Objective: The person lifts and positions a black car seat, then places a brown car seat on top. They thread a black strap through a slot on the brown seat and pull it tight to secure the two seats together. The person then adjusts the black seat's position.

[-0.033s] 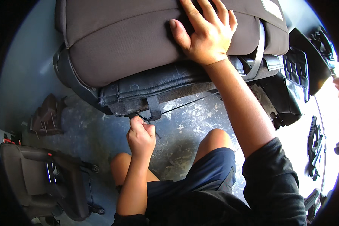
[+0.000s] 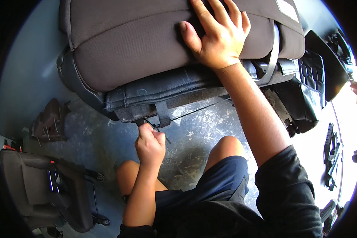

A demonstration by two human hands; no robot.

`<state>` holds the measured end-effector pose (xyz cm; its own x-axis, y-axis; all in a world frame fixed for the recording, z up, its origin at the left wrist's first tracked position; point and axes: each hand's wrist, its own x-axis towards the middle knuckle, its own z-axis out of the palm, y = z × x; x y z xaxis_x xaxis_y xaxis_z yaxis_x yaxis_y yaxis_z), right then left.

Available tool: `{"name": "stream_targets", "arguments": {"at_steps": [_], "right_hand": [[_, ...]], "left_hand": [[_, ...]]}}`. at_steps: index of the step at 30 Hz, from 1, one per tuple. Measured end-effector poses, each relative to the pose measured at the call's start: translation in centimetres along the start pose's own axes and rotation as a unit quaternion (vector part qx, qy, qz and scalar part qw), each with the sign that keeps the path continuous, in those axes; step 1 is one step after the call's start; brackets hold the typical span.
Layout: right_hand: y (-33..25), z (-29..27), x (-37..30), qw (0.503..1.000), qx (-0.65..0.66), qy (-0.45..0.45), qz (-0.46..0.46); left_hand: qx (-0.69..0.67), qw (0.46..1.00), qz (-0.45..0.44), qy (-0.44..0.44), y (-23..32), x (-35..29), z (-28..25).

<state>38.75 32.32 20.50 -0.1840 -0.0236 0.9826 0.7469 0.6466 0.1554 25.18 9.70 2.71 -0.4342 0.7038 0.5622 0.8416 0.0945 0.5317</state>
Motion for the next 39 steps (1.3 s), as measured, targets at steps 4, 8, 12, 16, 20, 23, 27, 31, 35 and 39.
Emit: {"name": "stream_targets", "arguments": {"at_steps": [4,8,12,16,20,23,27,31,35,39], "right_hand": [[-0.1,0.1,0.3,1.000,0.002,0.013,-0.001],[-0.3,-0.3,0.4,1.000,0.002,0.007,-0.003],[-0.2,-0.4,0.2,0.999,-0.020,-0.031,0.008],[-0.2,-0.3,0.3,1.000,-0.009,-0.021,0.001],[-0.1,-0.3,0.4,1.000,-0.016,-0.011,-0.005],[-0.2,-0.5,0.3,0.999,-0.015,-0.041,0.008],[-0.3,-0.5,0.2,0.999,-0.025,-0.029,0.000],[-0.2,-0.1,0.3,1.000,0.003,0.003,-0.011],[-0.2,-0.2,0.3,1.000,0.000,-0.004,-0.011],[-0.3,-0.5,0.2,1.000,-0.013,-0.024,-0.001]], "left_hand": [[-0.072,0.994,0.068,-0.052,0.0,-0.4,-0.4],[0.004,0.999,-0.005,-0.054,-1.3,0.0,-0.9],[-0.012,0.996,-0.041,-0.079,0.1,-0.5,0.0],[-0.085,0.984,0.068,-0.144,2.4,-2.8,1.1],[-0.067,0.981,-0.142,-0.116,-1.2,-2.7,0.6],[-0.132,0.969,-0.125,-0.165,-3.7,-2.5,0.7],[-0.525,0.699,-0.443,-0.200,-2.4,-2.3,2.9],[-0.582,0.650,-0.471,-0.130,0.0,-0.8,5.3],[-0.611,0.624,-0.485,-0.054,0.6,0.2,7.5],[-0.654,0.609,-0.441,-0.081,-0.1,-0.6,8.1]]}}
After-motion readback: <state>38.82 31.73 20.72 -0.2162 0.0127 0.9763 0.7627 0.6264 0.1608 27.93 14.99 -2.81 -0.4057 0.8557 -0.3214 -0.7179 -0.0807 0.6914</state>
